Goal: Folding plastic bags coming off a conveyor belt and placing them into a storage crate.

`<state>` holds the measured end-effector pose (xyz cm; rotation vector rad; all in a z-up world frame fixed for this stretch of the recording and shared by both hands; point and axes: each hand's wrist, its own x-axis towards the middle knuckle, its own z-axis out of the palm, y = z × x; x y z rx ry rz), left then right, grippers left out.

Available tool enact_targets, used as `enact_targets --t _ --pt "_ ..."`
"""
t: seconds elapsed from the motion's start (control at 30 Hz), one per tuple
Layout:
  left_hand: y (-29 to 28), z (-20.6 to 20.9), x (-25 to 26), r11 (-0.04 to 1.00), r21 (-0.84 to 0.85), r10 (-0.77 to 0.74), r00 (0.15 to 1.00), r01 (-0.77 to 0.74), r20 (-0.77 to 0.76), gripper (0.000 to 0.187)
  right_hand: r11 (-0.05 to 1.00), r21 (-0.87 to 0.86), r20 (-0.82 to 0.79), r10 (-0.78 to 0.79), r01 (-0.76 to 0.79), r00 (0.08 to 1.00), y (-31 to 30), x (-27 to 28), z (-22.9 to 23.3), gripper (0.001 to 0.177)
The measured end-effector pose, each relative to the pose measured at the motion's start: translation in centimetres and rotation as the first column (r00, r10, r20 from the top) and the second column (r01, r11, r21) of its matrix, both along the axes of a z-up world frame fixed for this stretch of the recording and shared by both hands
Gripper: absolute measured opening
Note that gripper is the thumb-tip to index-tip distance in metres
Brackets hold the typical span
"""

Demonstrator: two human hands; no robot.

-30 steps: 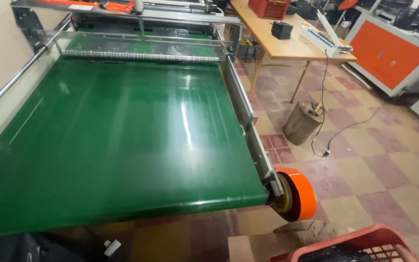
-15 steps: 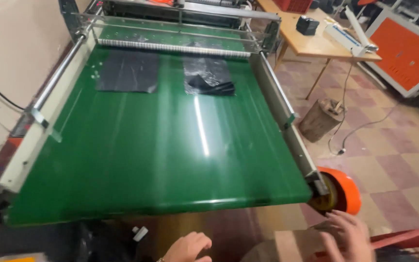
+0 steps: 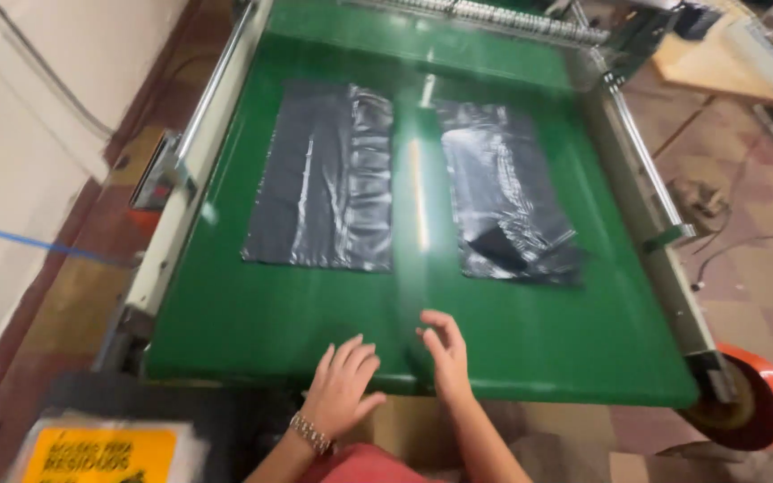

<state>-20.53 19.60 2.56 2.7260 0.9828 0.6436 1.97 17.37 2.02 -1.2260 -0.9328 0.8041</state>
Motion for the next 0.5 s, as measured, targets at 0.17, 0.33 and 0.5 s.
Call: enact_targets --t 0.17,0.33,0.5 --pt "4.2 0.2 -1.4 0.999 0.008 0.048 0.992 -0.047 -0.121 0.074 0.991 -0.121 -0.1 -0.071 0.058 0.993 2.9 -3.0 -1.6 0.03" --pt "5.6 -2.6 -1.2 0.993 -0.097 0.049 0.987 -0.064 -0.152 0.09 0.987 -0.146 -0.239 -0.097 0.063 0.966 3.6 -5.0 -1.1 0.027" --pt "7.0 -4.3 0.4 0.983 -0.046 0.173 0.983 -0.176 -0.068 0.08 0.995 -0.096 -0.436 -0.023 -0.021 0.9 7.1 -4.7 -2.2 0.039"
